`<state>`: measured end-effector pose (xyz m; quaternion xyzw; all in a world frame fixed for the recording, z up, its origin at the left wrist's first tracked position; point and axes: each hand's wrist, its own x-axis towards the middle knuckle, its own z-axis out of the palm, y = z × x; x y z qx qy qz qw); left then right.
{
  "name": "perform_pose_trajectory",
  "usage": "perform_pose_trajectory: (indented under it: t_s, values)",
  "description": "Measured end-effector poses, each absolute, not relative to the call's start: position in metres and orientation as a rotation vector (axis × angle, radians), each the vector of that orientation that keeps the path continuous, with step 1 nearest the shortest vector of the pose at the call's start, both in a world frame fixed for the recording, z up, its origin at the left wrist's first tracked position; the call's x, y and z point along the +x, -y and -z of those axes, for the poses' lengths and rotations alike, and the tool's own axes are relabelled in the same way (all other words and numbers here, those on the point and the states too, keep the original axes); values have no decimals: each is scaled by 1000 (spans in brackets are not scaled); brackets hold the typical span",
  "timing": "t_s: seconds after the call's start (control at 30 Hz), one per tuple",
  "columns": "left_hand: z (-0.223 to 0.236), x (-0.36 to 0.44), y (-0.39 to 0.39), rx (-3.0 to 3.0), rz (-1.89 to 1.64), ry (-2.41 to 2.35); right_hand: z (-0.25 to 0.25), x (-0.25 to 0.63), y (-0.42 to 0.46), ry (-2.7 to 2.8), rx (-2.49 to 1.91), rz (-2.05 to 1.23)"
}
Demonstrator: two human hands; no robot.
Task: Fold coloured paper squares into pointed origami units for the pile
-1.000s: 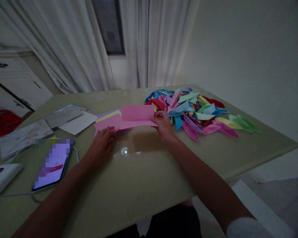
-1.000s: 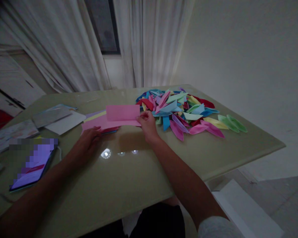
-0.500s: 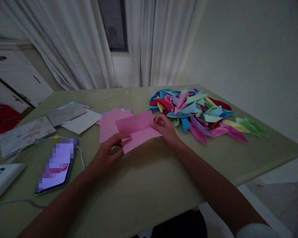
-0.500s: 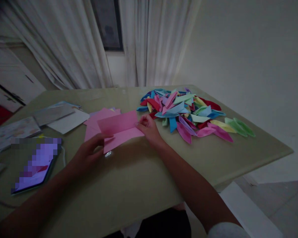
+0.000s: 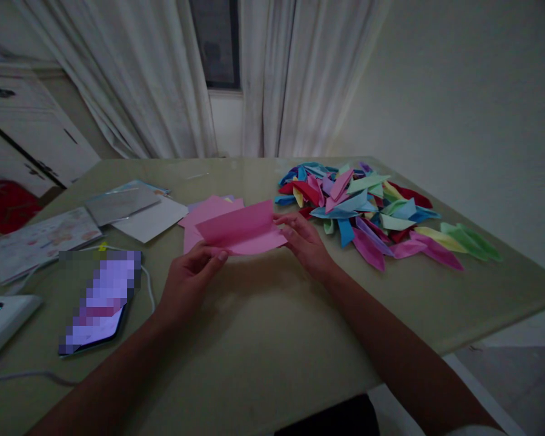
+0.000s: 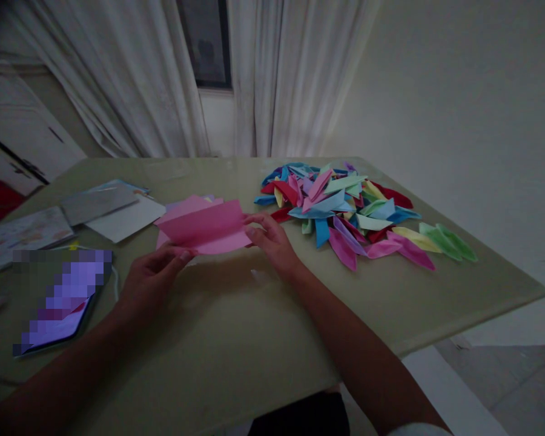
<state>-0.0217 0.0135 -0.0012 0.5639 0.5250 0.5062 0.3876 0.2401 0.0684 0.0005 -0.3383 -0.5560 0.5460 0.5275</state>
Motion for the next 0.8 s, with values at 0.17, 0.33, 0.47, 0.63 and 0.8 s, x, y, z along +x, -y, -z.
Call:
perform_pose_trajectory:
  t_s: [0.17,0.33,0.47,0.63,0.8]
  values:
    - [8,-24,-14,1243,-1295,-1256,-4,241,-63,1559,-762,-1268]
    - [10,-21,-14,1091,-1252,-1135,-6,240,-60,1598,-729,-1238]
    - [11,-16,-14,1047,-1312,-1058,-7,240,-62,1658,-729,-1139]
    - [9,-18,-13,1072,-1310,-1096,-7,238,-61,1655,-839,-1035]
    - [6,-20,-13,1150,-1337,-1236,-1,236,-60,1624,-970,-1002]
